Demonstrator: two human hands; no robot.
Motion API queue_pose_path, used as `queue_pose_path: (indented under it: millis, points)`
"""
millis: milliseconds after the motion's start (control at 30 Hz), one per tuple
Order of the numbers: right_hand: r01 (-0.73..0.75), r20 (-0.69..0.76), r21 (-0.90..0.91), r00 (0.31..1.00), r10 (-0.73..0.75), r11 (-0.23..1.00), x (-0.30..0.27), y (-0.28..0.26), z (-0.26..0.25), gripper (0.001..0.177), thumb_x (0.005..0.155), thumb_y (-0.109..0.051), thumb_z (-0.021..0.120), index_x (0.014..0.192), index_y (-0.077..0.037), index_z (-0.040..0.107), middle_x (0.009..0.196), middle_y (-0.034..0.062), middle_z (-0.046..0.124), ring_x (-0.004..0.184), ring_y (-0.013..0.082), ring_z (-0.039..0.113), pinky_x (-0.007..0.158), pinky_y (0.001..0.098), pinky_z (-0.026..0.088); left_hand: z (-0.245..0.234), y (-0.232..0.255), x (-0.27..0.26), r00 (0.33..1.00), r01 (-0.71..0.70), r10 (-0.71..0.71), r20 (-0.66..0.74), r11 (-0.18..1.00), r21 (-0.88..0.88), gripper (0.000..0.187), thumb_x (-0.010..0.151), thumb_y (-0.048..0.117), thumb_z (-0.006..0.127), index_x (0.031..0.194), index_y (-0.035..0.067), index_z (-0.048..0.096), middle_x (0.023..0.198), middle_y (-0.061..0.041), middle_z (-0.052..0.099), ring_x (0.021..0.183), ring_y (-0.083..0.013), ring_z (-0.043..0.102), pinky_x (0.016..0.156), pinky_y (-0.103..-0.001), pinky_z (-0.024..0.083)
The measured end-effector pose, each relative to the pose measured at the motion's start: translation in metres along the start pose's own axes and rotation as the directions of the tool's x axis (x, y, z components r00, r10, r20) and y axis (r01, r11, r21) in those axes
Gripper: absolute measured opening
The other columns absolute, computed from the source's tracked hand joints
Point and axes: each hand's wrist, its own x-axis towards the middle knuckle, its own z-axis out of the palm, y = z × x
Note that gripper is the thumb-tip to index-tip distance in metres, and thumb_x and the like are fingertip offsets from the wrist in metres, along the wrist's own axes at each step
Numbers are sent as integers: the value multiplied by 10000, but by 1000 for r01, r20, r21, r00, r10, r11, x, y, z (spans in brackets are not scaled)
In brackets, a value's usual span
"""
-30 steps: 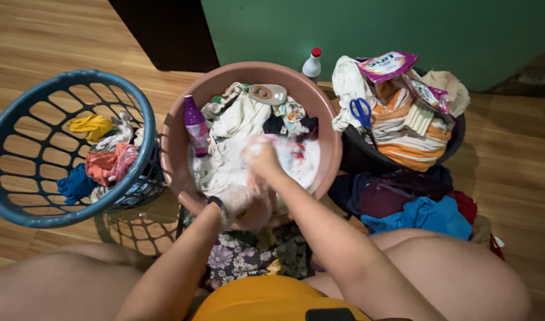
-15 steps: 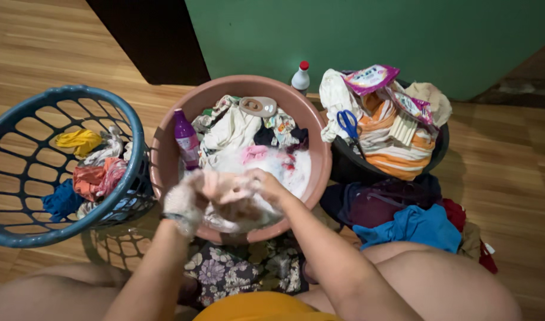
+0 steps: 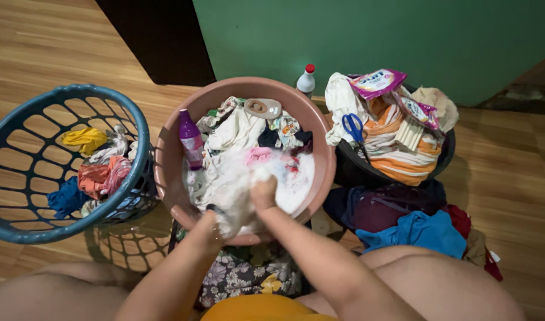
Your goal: The person is hand-washing clothes in a basin filled with soapy water. They repeatedly submerge, scrub, and wring out various small garments, including underwear and socks, before placing them into a laundry basket.
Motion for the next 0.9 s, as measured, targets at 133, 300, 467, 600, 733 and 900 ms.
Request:
queue_pose_path:
  millis: [133, 300, 467, 600, 733, 900]
  points:
    - [-6, 54, 22, 999, 4, 1000, -9, 16, 10, 271, 868, -12, 543, 1051, -25, 743, 873, 133, 746, 760, 267, 692, 747, 385, 604, 3, -1, 5, 999, -30, 26, 37, 993, 115, 359, 932, 222, 652, 1273, 124, 595, 1121, -81, 701, 994, -253, 659, 891, -379, 537]
    - [286, 66, 50, 955, -289, 957, -21, -3, 16, 340, 872, -6, 484, 1140, -12, 693, 976, 125, 741, 919, 216, 702, 862, 398, 571, 5, 12, -18, 992, -128, 116, 57, 946, 298, 418, 921, 202, 668, 1318, 123, 566, 1141, -88, 692, 1003, -255, 652, 893, -378, 533]
    - [-19, 31, -240, 999, 27, 971, 22, -38, -17, 148, 962, -82, 610, 913, 14, 710, 715, 102, 686, 652, 245, 654, 620, 371, 524, 21, 32, -65, 968, -248, 179, 174, 765, 595, 482, 910, 183, 685, 1363, 122, 536, 1161, -94, 683, 1011, -257, 645, 894, -377, 529]
    - [-481, 398, -104, 782, 480, 870, 38, -94, -17, 150, 933, -174, 600, 994, -77, 697, 547, 53, 631, 460, 241, 558, 455, 376, 423, 22, 34, -65, 951, -304, 213, 223, 517, 800, 535, 901, 168, 698, 1400, 121, 512, 1176, -100, 675, 1018, -259, 640, 896, -376, 525]
    - [-214, 459, -85, 859, 229, 973, 24, -110, -5, 285, 1021, -236, 649, 960, 42, 638, 725, 128, 641, 597, 216, 587, 557, 344, 478, 17, 30, -30, 838, -319, 453, 304, -44, 947, 507, 1001, 221, 700, 1449, 106, 494, 1225, -106, 661, 1048, -261, 619, 938, -372, 497]
    - [45, 286, 111, 955, -75, 993, 25, -59, -33, 386, 1080, -364, 499, 1130, -34, 693, 1073, 97, 721, 995, 132, 656, 876, 265, 513, 75, 96, -89, 962, -248, 273, 23, 832, 496, 513, 919, 242, 688, 1404, 155, 545, 1287, -68, 632, 1129, -257, 626, 931, -436, 527]
